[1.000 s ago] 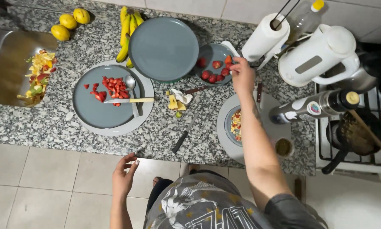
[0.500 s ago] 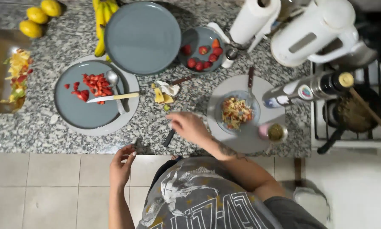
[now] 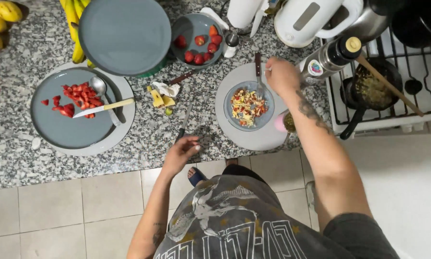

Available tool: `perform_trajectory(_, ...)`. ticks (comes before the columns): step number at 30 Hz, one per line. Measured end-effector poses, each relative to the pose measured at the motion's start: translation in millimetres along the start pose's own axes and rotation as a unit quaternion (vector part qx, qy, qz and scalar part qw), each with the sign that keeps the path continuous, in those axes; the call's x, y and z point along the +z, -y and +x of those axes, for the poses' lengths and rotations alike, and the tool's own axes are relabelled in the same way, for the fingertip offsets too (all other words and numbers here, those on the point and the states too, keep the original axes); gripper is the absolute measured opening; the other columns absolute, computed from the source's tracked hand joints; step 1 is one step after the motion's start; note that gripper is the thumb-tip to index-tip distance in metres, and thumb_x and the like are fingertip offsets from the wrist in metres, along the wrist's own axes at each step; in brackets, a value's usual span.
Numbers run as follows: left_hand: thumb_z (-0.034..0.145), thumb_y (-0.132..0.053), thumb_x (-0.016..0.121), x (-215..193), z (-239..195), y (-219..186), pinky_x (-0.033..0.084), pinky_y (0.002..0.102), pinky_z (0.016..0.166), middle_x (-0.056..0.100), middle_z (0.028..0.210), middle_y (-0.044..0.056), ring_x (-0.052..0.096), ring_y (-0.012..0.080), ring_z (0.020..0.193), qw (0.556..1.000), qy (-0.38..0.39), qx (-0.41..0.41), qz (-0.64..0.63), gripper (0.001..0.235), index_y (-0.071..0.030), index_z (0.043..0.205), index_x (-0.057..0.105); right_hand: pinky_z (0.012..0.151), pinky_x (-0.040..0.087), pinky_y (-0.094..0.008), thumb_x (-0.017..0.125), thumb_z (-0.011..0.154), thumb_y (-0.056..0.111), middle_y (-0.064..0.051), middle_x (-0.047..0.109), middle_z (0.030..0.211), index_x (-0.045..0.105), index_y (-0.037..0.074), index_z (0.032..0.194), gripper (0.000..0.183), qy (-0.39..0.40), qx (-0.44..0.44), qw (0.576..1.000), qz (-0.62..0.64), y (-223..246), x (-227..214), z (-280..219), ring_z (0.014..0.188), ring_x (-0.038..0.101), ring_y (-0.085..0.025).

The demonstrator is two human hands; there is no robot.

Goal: The person cuts strawberries into small pieces on a gray plate using a knife. They occasionally pick up a strawberry, remove the green top, and continue cutting. A fork is used to mix the strawberries with a yellow mixture on another plate.

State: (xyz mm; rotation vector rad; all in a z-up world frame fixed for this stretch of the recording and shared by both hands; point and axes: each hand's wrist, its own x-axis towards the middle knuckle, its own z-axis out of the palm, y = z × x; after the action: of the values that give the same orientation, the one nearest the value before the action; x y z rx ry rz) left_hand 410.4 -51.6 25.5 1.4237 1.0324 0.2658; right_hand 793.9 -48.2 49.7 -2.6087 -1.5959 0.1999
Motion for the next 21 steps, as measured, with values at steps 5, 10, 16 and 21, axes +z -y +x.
perform_trajectory(5, 0.081, -0.019, 0.072, 53.6, 16.6, 19.8, 0.051, 0.043, 0.084, 0.069, 0.101, 0.015, 0.065, 0.0326, 0.097, 0.998, 0.025, -0.018, -0.051, 0.038, -0.009, 0.117, 0.062, 0.053, 0.056, -0.042, 0.059, 0.089, 0.028, -0.021, 0.063, 0.074, 0.051, -0.004, 0.107, 0.037, 0.062, 0.004, 0.998, -0.014, -13.5, 69.4, 58.5, 0.069, 0.067, -0.034)
perform_trajectory(10, 0.085, -0.025, 0.069, 78.4, 24.6, 11.6, 0.050, 0.044, 0.087, 0.069, 0.105, 0.014, 0.064, 0.0335, 0.101, 0.998, -0.002, -0.055, -0.036, 0.037, -0.011, 0.118, 0.061, 0.040, 0.051, -0.034, 0.056, 0.088, 0.010, -0.017, 0.058, 0.061, 0.027, -0.015, 0.133, 0.060, 0.085, 0.013, 0.996, -0.039, -19.6, 97.2, 81.8, 0.050, 0.061, -0.026)
perform_trajectory(16, 0.085, -0.022, 0.068, 99.2, 28.8, 8.8, 0.049, 0.042, 0.083, 0.068, 0.104, 0.016, 0.064, 0.0316, 0.097, 0.994, -0.026, -0.084, -0.065, 0.036, -0.008, 0.117, 0.060, 0.050, 0.053, -0.040, 0.057, 0.083, 0.004, -0.029, 0.062, 0.084, 0.026, -0.009, 0.130, 0.058, 0.041, -0.009, 0.980, 0.197, 23.9, -21.5, 20.1, 0.067, 0.065, -0.035)
perform_trajectory(21, 0.086, -0.032, 0.068, 103.0, 47.3, 3.4, 0.052, 0.035, 0.073, 0.068, 0.108, 0.010, 0.067, 0.0230, 0.091, 0.990, -0.002, -0.127, -0.060, 0.037, -0.014, 0.118, 0.063, 0.059, 0.050, -0.051, 0.057, 0.082, 0.005, -0.025, 0.063, 0.077, 0.045, 0.002, 0.110, 0.031, -0.076, -0.084, 0.945, 0.307, 16.2, -54.9, -40.6, 0.067, 0.064, -0.042)
